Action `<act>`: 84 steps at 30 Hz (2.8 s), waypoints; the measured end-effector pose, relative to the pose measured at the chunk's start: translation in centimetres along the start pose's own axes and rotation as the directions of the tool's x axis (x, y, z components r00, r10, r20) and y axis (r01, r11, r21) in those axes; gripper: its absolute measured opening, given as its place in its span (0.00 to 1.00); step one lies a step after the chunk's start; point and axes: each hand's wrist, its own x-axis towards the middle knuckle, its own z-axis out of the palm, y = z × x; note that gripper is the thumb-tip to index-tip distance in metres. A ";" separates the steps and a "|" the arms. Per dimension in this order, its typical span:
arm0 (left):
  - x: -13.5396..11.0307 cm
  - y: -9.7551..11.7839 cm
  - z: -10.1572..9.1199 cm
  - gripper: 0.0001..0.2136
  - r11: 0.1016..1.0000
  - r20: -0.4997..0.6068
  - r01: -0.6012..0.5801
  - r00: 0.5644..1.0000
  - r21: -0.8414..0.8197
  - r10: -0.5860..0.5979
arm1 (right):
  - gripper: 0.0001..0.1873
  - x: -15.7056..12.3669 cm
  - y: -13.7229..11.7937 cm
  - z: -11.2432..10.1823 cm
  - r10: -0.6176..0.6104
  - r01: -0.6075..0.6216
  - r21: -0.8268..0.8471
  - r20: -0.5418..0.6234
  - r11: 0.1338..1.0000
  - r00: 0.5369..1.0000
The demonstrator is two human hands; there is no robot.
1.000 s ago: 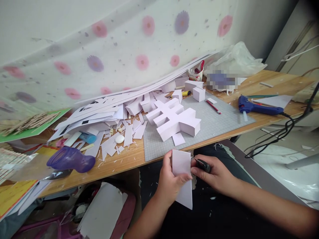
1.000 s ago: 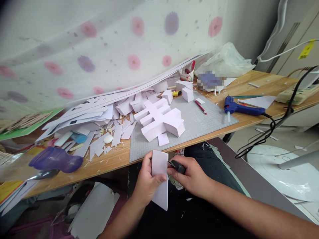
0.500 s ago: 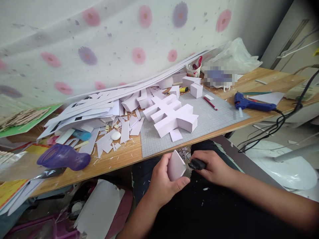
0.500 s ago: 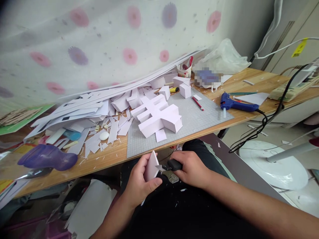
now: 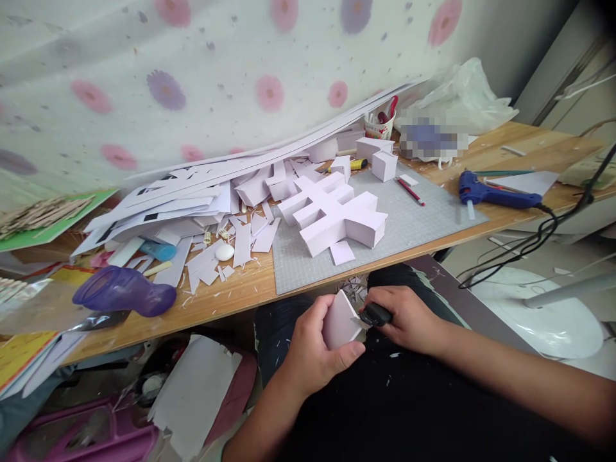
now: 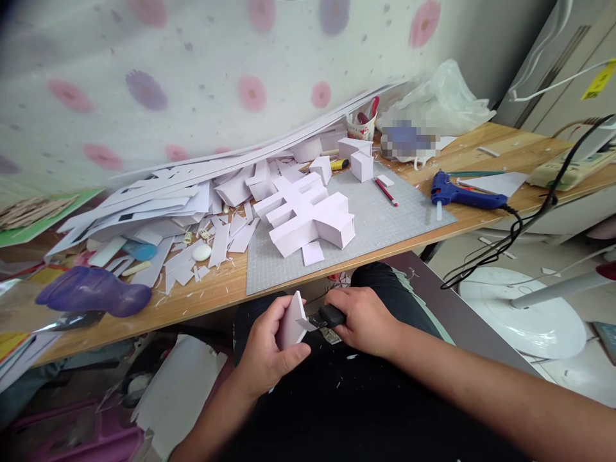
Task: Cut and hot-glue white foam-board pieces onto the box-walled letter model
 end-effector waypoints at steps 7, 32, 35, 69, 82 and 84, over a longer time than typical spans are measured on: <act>0.0 -0.3 0.4 0.24 1.000 0.034 -0.003 0.999 0.006 0.003 | 0.06 -0.2 0.7 0.6 0.030 -0.030 0.007 0.003 1.000 1.000; -1.0 -1.3 1.3 0.26 0.996 0.092 0.092 0.992 0.009 -0.092 | 0.08 0.1 5.8 5.3 0.359 -0.362 0.002 0.121 0.932 0.925; -1.0 -1.7 0.7 0.27 0.994 0.025 0.092 0.996 -0.058 -0.091 | 0.12 0.1 5.9 5.4 0.355 -0.368 0.067 0.148 0.927 0.923; 11.0 -5.5 -5.3 0.21 0.902 -0.466 -0.069 0.838 0.427 0.285 | 0.38 2.0 4.0 -6.2 0.133 -0.094 0.510 -0.039 0.855 0.990; 12.2 -3.3 -2.3 0.18 0.938 -0.455 -0.026 0.870 0.346 0.192 | 0.37 2.1 5.8 -8.1 0.392 -0.323 0.519 -0.025 0.791 0.920; 12.6 -3.1 -1.7 0.19 0.922 -0.441 -0.052 0.867 0.383 0.232 | 0.36 1.8 5.4 -8.5 0.426 -0.343 0.536 -0.034 0.772 0.904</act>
